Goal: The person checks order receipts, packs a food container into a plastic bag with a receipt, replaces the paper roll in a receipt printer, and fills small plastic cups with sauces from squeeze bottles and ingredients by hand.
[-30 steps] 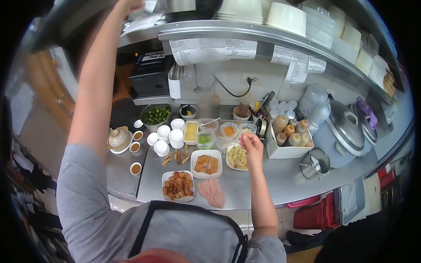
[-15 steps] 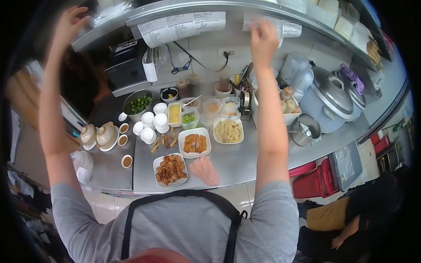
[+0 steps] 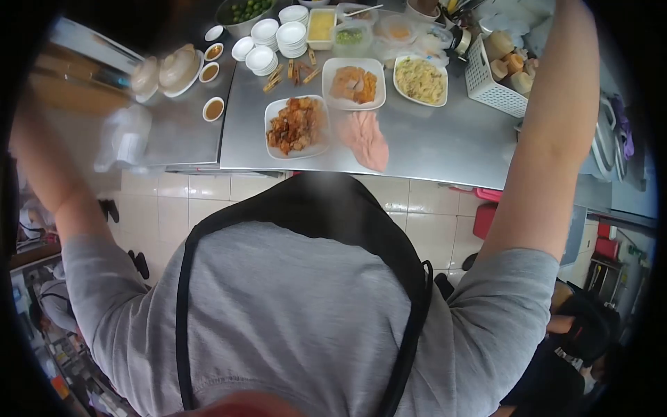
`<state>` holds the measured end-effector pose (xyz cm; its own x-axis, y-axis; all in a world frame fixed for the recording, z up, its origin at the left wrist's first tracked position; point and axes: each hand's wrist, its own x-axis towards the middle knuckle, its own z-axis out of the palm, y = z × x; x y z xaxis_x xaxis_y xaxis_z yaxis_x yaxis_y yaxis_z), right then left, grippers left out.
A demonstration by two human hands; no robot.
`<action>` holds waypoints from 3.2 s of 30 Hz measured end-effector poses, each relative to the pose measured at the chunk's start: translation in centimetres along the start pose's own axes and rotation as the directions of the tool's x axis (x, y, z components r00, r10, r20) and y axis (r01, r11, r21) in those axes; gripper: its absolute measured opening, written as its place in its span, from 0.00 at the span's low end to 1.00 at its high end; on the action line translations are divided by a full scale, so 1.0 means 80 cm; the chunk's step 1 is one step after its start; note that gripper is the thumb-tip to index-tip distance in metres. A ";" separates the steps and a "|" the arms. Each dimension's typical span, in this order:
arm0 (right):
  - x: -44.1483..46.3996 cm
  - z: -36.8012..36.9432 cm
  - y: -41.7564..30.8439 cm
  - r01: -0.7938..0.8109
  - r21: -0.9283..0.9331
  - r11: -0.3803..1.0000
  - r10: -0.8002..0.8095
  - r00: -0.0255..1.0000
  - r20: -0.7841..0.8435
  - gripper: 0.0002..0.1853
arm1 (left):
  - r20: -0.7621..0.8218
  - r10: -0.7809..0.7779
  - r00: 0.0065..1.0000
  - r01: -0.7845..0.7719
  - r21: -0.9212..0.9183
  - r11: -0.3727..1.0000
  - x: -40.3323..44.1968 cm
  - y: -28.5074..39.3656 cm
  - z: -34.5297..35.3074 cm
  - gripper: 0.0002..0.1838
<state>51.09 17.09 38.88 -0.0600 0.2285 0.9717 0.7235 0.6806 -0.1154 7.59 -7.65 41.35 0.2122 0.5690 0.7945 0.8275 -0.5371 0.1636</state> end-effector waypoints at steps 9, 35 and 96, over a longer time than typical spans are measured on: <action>-0.368 -0.061 -0.083 -0.323 -0.076 0.943 0.243 0.516 0.821 0.10 | 0.689 -0.617 0.380 0.795 0.098 0.599 -0.333 -0.123 0.229 0.24; -0.676 -0.197 0.092 -0.190 -0.928 0.320 0.775 0.616 0.141 0.21 | 0.884 -0.456 0.104 0.988 -0.144 -0.054 -0.412 -0.090 0.320 0.19; -0.539 -0.128 0.054 -0.498 -0.303 0.812 0.554 0.499 0.666 0.22 | 0.585 -0.806 0.095 0.751 -0.573 -0.328 -0.476 0.042 0.333 0.21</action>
<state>63.81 3.03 -1.44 -0.0866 0.9549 0.2841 0.8261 0.2282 -0.5152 16.13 -14.54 -3.92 -0.3424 0.8507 -0.3987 -0.4098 0.2466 0.8782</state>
